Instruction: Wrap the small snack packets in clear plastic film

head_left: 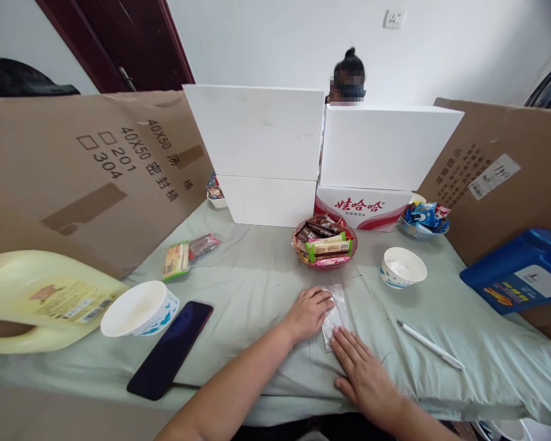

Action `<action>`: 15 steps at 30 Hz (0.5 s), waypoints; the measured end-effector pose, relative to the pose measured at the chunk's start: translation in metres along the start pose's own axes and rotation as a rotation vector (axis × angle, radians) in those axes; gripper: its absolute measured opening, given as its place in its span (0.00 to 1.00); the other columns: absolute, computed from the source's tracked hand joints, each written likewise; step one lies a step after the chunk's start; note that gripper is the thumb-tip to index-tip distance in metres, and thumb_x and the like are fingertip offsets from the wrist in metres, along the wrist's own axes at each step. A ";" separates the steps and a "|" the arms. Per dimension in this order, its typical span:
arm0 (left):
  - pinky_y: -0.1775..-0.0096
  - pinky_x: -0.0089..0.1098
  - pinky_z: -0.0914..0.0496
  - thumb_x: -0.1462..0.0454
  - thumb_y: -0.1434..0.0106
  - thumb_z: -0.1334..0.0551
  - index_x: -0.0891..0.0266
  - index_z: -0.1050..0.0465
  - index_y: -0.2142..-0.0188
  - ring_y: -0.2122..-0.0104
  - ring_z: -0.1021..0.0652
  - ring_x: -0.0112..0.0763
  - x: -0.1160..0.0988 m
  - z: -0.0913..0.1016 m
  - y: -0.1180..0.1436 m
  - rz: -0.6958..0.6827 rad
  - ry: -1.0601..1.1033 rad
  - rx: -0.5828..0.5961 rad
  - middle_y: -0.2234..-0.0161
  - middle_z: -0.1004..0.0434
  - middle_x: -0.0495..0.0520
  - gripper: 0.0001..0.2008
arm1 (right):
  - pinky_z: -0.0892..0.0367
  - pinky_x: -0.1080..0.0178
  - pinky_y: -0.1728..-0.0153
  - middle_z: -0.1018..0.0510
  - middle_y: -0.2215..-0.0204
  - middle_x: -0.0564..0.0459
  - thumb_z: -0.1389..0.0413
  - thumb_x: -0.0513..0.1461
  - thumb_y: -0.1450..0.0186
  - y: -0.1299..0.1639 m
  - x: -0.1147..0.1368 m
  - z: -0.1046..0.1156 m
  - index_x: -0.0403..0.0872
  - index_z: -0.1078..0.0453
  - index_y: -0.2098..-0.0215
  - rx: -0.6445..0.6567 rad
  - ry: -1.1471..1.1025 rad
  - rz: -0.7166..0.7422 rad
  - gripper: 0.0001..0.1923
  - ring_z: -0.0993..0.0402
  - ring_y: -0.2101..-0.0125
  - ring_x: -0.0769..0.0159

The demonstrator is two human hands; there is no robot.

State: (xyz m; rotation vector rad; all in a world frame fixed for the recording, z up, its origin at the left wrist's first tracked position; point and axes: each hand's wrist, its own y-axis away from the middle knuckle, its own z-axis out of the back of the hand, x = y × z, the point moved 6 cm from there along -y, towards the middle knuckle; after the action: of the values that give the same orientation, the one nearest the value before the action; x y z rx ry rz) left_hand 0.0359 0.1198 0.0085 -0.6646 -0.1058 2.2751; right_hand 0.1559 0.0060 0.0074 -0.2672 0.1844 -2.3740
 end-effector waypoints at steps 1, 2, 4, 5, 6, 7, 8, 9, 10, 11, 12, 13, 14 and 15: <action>0.45 0.45 0.39 0.67 0.36 0.42 0.54 0.28 0.49 0.45 0.34 0.41 0.000 0.000 0.000 -0.004 -0.001 0.007 0.45 0.28 0.53 0.16 | 0.38 0.52 0.44 0.38 0.38 0.41 0.45 0.44 0.36 0.012 0.007 -0.002 0.43 0.44 0.36 -0.032 0.030 -0.016 0.32 0.43 0.38 0.53; 0.46 0.46 0.39 0.67 0.36 0.42 0.54 0.28 0.49 0.46 0.34 0.42 -0.001 0.000 0.001 -0.008 -0.001 0.010 0.46 0.28 0.53 0.16 | 0.36 0.53 0.46 0.35 0.39 0.40 0.45 0.42 0.36 0.022 0.014 -0.001 0.42 0.43 0.36 -0.060 0.043 -0.018 0.32 0.40 0.40 0.52; 0.46 0.46 0.39 0.66 0.37 0.41 0.54 0.27 0.49 0.46 0.33 0.42 -0.002 0.001 0.001 -0.028 0.009 0.017 0.46 0.28 0.53 0.16 | 0.32 0.56 0.51 0.27 0.46 0.43 0.45 0.40 0.36 0.034 0.023 0.008 0.44 0.38 0.40 -0.087 0.001 0.003 0.26 0.31 0.48 0.55; 0.46 0.46 0.39 0.66 0.38 0.40 0.55 0.27 0.50 0.46 0.33 0.42 -0.003 0.001 0.002 -0.042 0.017 0.019 0.47 0.27 0.53 0.17 | 0.31 0.57 0.53 0.24 0.51 0.45 0.46 0.39 0.35 0.035 0.025 0.014 0.45 0.37 0.42 -0.092 -0.042 0.005 0.23 0.28 0.52 0.58; 0.46 0.46 0.39 0.66 0.39 0.39 0.55 0.27 0.50 0.46 0.33 0.43 -0.004 0.001 0.002 -0.057 0.026 0.024 0.47 0.27 0.53 0.17 | 0.31 0.58 0.55 0.23 0.55 0.47 0.48 0.37 0.35 0.033 0.024 0.021 0.46 0.36 0.43 -0.097 -0.085 -0.006 0.21 0.27 0.57 0.60; 0.46 0.45 0.39 0.66 0.40 0.39 0.55 0.27 0.50 0.46 0.33 0.43 -0.005 0.002 0.003 -0.071 0.034 0.031 0.48 0.27 0.53 0.17 | 0.31 0.59 0.56 0.23 0.57 0.48 0.50 0.36 0.34 0.029 0.021 0.027 0.47 0.35 0.44 -0.107 -0.114 -0.030 0.19 0.27 0.59 0.62; 0.46 0.45 0.39 0.66 0.41 0.38 0.56 0.27 0.51 0.46 0.34 0.43 -0.006 0.002 0.003 -0.082 0.040 0.038 0.48 0.27 0.53 0.17 | 0.32 0.58 0.56 0.23 0.58 0.48 0.51 0.34 0.33 0.024 0.016 0.033 0.48 0.35 0.45 -0.122 -0.123 -0.060 0.19 0.27 0.60 0.62; 0.46 0.45 0.40 0.66 0.41 0.38 0.56 0.27 0.51 0.46 0.34 0.43 -0.007 0.002 0.003 -0.090 0.043 0.044 0.48 0.27 0.53 0.17 | 0.32 0.57 0.56 0.24 0.58 0.48 0.52 0.33 0.33 0.017 0.010 0.036 0.48 0.36 0.45 -0.136 -0.113 -0.085 0.18 0.28 0.59 0.62; 0.45 0.45 0.40 0.66 0.41 0.38 0.56 0.27 0.51 0.46 0.34 0.43 -0.007 0.002 0.004 -0.093 0.043 0.048 0.48 0.27 0.53 0.17 | 0.33 0.57 0.56 0.24 0.57 0.47 0.53 0.32 0.33 0.010 0.004 0.036 0.49 0.35 0.46 -0.146 -0.093 -0.101 0.18 0.29 0.57 0.61; 0.45 0.45 0.40 0.65 0.40 0.39 0.56 0.27 0.51 0.46 0.34 0.43 -0.007 0.002 0.004 -0.095 0.043 0.050 0.48 0.27 0.53 0.16 | 0.33 0.56 0.56 0.25 0.57 0.47 0.53 0.32 0.33 0.003 -0.001 0.035 0.49 0.35 0.47 -0.152 -0.070 -0.110 0.17 0.29 0.57 0.60; 0.45 0.45 0.39 0.65 0.39 0.39 0.56 0.27 0.51 0.46 0.34 0.43 -0.007 0.003 0.004 -0.093 0.043 0.050 0.48 0.27 0.53 0.16 | 0.34 0.56 0.56 0.25 0.58 0.47 0.52 0.32 0.33 -0.003 -0.006 0.031 0.48 0.34 0.49 -0.150 -0.050 -0.111 0.15 0.30 0.57 0.60; 0.46 0.45 0.39 0.65 0.39 0.40 0.56 0.27 0.51 0.46 0.33 0.42 -0.007 0.003 0.004 -0.092 0.045 0.048 0.48 0.27 0.54 0.16 | 0.34 0.57 0.56 0.25 0.59 0.48 0.51 0.32 0.33 -0.008 -0.010 0.026 0.48 0.33 0.52 -0.143 -0.034 -0.106 0.14 0.30 0.57 0.60; 0.46 0.45 0.39 0.65 0.39 0.40 0.56 0.27 0.52 0.47 0.33 0.42 -0.007 0.004 0.004 -0.091 0.051 0.045 0.48 0.27 0.54 0.15 | 0.34 0.57 0.57 0.25 0.60 0.48 0.50 0.32 0.34 -0.011 -0.012 0.020 0.48 0.32 0.54 -0.133 -0.021 -0.094 0.12 0.30 0.58 0.60; 0.46 0.44 0.39 0.65 0.39 0.40 0.57 0.26 0.52 0.47 0.33 0.42 -0.007 0.004 0.004 -0.095 0.062 0.044 0.49 0.27 0.54 0.15 | 0.35 0.57 0.57 0.25 0.61 0.49 0.49 0.32 0.34 -0.013 -0.014 0.016 0.48 0.32 0.56 -0.124 -0.013 -0.083 0.10 0.30 0.59 0.60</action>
State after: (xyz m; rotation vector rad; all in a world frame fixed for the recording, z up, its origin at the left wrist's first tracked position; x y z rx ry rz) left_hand 0.0352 0.1123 0.0141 -0.6925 -0.0561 2.1582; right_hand 0.1606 0.0240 0.0233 -0.3549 0.3206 -2.4460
